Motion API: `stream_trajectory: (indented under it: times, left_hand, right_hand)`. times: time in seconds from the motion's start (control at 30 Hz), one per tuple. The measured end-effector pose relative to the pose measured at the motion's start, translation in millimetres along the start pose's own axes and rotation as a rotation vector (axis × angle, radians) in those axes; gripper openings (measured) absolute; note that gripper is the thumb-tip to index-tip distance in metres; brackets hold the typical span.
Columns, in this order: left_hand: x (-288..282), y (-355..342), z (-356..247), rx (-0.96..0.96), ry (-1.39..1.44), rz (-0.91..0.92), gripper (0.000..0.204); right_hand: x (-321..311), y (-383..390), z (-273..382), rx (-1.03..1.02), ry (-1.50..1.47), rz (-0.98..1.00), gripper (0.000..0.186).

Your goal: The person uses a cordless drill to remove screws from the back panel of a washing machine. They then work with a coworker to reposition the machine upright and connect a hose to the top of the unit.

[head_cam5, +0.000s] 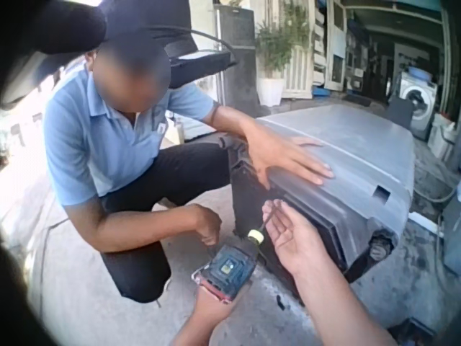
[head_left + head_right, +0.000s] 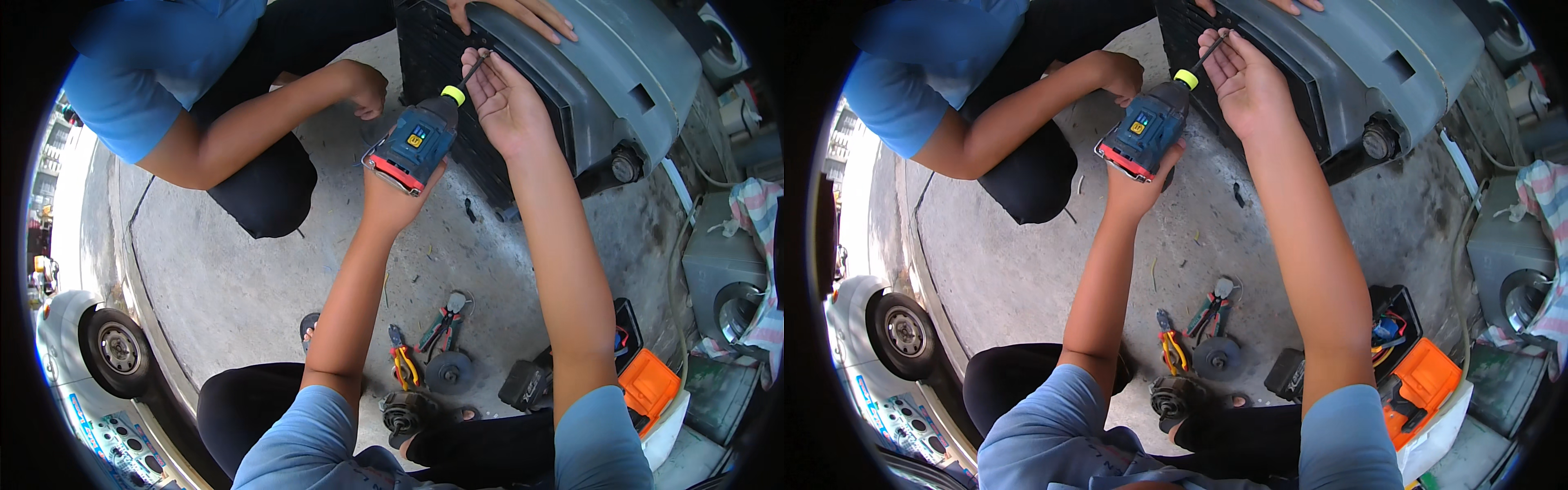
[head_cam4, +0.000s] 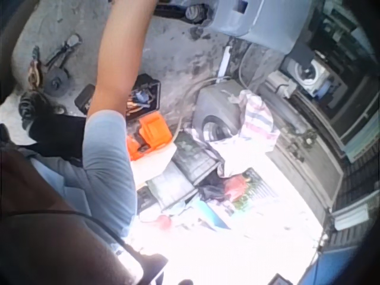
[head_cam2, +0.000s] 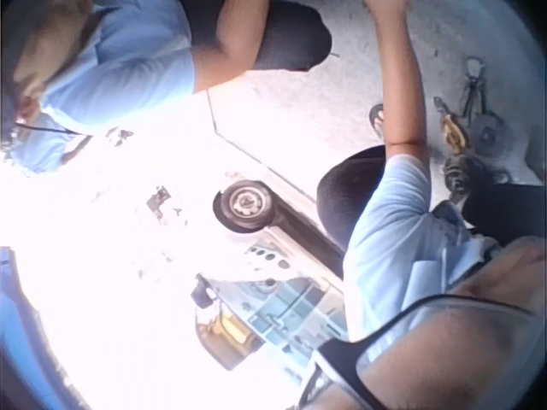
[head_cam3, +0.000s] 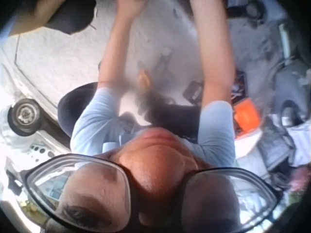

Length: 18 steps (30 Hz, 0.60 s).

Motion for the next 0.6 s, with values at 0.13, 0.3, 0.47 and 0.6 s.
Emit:
stream_trajectory:
  times: [0.13,0.3,0.47,0.6]
  left_hand:
    - [0.0,-13.1,14.4,0.012,0.017,-0.02,0.034]
    - [2.0,-20.7,26.0,0.038,-0.003,-0.008,0.036]
    - [7.2,-26.2,30.1,0.066,-0.014,0.006,0.036]
    - [7.5,-28.3,29.8,0.166,-0.097,0.02,0.034]
  right_hand:
    - [-2.9,-22.6,-9.3,-0.025,0.015,-0.006,0.015]
    - [-6.4,-34.2,-15.2,-0.081,0.035,-0.078,0.015]
    - [-4.8,-36.0,-15.4,-0.142,0.009,-0.177,0.014]
    - [-3.9,-36.8,-16.6,-0.163,0.021,-0.199,0.014]
Point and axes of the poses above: each hand's wrist, its own y-axis away from the middle knuckle, its own x-axis out of the palm, z = x × y, the point moved 5 cm from there along -y, towards the middle knuckle, and after that the axes turned 3 degrees about y, right-handed, at the moved point
